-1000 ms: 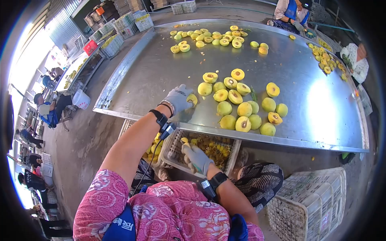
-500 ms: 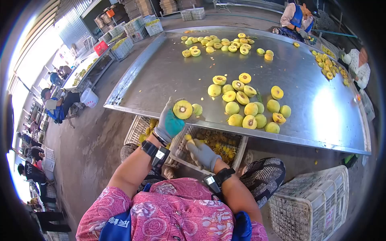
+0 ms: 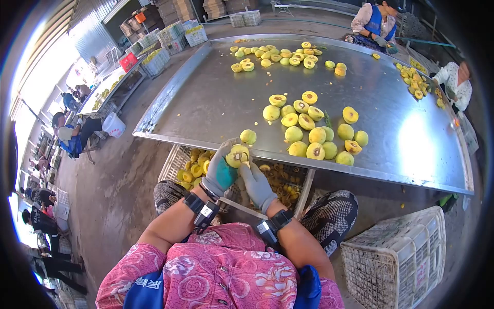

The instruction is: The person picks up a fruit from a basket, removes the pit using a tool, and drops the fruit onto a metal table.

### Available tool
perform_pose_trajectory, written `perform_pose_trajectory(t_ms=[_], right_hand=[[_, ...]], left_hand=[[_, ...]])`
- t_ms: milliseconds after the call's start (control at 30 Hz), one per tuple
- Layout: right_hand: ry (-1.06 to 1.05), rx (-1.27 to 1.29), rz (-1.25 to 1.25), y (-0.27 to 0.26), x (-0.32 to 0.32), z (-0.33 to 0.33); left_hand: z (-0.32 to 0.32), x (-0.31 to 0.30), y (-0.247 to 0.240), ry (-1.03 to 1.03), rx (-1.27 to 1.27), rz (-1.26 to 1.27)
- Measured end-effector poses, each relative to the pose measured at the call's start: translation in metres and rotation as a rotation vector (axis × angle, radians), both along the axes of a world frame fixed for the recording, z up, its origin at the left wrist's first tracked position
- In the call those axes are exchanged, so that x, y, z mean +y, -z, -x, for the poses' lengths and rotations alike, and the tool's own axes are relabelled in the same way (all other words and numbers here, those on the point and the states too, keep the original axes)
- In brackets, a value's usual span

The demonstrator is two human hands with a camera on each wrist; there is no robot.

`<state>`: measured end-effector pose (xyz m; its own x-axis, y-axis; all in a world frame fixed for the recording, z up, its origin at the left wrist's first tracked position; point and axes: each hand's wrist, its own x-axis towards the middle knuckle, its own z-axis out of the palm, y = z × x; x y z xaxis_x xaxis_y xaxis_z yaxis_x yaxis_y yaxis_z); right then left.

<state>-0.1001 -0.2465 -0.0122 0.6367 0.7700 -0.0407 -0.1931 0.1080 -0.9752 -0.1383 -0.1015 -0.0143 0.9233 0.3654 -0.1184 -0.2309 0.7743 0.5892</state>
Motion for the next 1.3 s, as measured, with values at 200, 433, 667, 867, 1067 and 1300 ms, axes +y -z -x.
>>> perform_pose_trajectory(t_ms=[200,433,667,867,1067,1300], right_hand=[[0.035,-0.103,0.11,0.007,-0.005,-0.003],[-0.067,0.03,0.112,-0.002,-0.012,-0.008],[0.023,-0.351,0.219,0.0,-0.016,-0.019],[-0.025,-0.583,0.319,-0.006,-0.019,-0.021],[-0.12,-0.646,0.46,-0.01,-0.018,-0.019],[-0.238,-0.663,0.568,-0.006,-0.014,-0.015]], left_hand=[[-0.004,-0.015,-0.002,-0.056,0.0,-0.043],[0.0,-0.024,-0.011,0.024,-0.084,-0.167],[0.001,-0.022,-0.03,0.05,-0.038,-0.153],[0.004,-0.007,-0.004,0.085,0.0,-0.158],[0.006,-0.005,-0.003,0.074,0.12,-0.251],[0.004,0.026,-0.004,0.332,0.435,-0.447]])
